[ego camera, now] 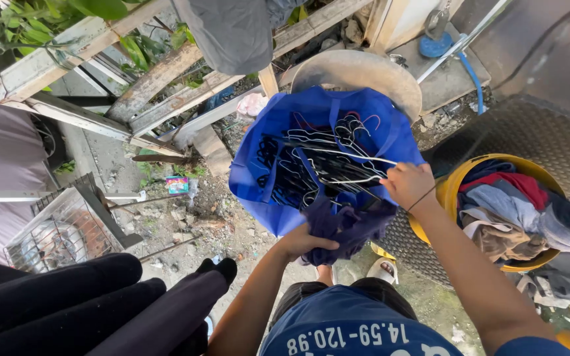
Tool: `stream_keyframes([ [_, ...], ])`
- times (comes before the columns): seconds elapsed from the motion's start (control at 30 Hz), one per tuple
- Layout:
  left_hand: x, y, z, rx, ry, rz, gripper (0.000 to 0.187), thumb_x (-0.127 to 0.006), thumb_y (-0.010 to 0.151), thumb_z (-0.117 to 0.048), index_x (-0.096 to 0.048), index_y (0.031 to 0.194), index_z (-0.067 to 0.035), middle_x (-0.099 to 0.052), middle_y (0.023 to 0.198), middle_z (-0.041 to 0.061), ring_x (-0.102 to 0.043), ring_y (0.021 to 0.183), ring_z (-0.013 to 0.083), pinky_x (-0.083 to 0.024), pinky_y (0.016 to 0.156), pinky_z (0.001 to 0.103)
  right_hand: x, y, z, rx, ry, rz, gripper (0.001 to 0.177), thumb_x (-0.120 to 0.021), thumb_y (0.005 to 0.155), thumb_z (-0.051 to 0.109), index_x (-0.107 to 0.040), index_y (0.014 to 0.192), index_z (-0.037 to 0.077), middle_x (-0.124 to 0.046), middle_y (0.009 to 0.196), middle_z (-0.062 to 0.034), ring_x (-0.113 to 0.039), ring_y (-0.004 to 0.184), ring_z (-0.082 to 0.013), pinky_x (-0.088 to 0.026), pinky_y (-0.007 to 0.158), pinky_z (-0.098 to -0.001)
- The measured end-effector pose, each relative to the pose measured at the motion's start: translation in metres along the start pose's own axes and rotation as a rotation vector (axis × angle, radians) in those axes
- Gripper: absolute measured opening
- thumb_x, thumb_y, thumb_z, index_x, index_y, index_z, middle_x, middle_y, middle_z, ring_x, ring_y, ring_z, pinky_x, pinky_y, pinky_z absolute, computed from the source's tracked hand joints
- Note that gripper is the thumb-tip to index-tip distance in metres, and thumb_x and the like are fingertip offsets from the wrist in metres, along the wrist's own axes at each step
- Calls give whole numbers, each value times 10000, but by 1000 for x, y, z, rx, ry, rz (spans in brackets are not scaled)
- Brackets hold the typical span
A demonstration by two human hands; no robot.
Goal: Hanging washed clothes onto hangers and organizing them in an outdoor laundry area.
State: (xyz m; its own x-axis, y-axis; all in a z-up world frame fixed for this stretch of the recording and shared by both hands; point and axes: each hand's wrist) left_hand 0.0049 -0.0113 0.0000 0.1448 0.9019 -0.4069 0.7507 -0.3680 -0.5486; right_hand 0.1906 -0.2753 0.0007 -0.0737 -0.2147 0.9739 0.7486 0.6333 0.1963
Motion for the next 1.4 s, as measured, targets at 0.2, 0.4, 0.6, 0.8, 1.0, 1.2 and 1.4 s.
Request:
stream_keyframes([
  [0.2, -8, 30, 46, 86, 207, -157, 596, -916, 665, -255, -701, 1178, -41, -752, 1056, 77, -712, 953, 193, -568, 864, 338, -30, 8, 47, -174, -170, 289, 196, -749, 803, 358, -755, 871, 174, -663, 929, -32, -654, 930, -218, -446, 823, -448],
  [0.4, -15, 21, 43, 39, 202, -460, 462, -923, 683, -314, -742, 1032, -72, -751, 923, 22, -696, 822, 135, -557, 764, 310, -88, 19, 104, 159, 306, 167, 294, -698, 792, 159, -743, 1078, 112, -672, 1131, -60, -630, 1076, -276, -515, 869, -475],
  [0.6, 22, 23, 72, -278, -206, -549, 315, -805, 777, -75, -732, 1079, -28, -712, 951, 60, -673, 839, 164, -534, 734, 317, -117, 13, 101, 124, 8, 356, 223, -702, 786, 254, -732, 957, 116, -730, 962, -64, -665, 1011, -289, -502, 782, -467],
  [0.8, 65, 34, 26, -253, -834, -758, 369, -678, 751, 55, -705, 1083, -103, -726, 990, 55, -717, 904, 203, -567, 751, 368, -89, 44, 82, 98, 38, 383, 289, -592, 974, 357, -739, 827, 156, -736, 728, -73, -691, 728, -260, -446, 787, -450],
  [1.0, 127, 107, 29, -22, -819, -534, 207, -758, 829, -83, -665, 1013, -63, -734, 894, 78, -712, 845, 254, -580, 781, 432, -7, 51, 79, 124, 48, 453, 468, -586, 949, 502, -727, 669, 154, -702, 642, -57, -677, 637, -268, -399, 781, -429],
  [1.2, 97, 132, 15, -186, -632, -427, 204, -770, 878, -188, -727, 1068, -129, -754, 872, 106, -705, 735, 218, -550, 698, 390, -14, 15, 61, 14, 46, 424, 430, -603, 930, 521, -741, 712, 177, -705, 660, -61, -701, 676, -295, -487, 715, -454],
  [1.4, 38, 104, -23, -276, 341, -461, 378, -723, 924, -371, -789, 1017, -11, -776, 883, 171, -737, 743, 273, -588, 730, 399, -6, 8, 71, -121, 144, 369, 297, -649, 904, 439, -725, 902, 152, -738, 772, -95, -720, 738, -342, -553, 663, -486],
])
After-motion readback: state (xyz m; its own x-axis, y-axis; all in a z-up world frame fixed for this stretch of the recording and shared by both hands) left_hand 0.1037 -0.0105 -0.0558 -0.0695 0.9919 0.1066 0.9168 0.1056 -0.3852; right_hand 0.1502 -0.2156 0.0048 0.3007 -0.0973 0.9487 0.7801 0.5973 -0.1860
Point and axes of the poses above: each hand's wrist, its own y-axis towards the middle knuckle, its own x-axis out of the back of the hand, z = x × y
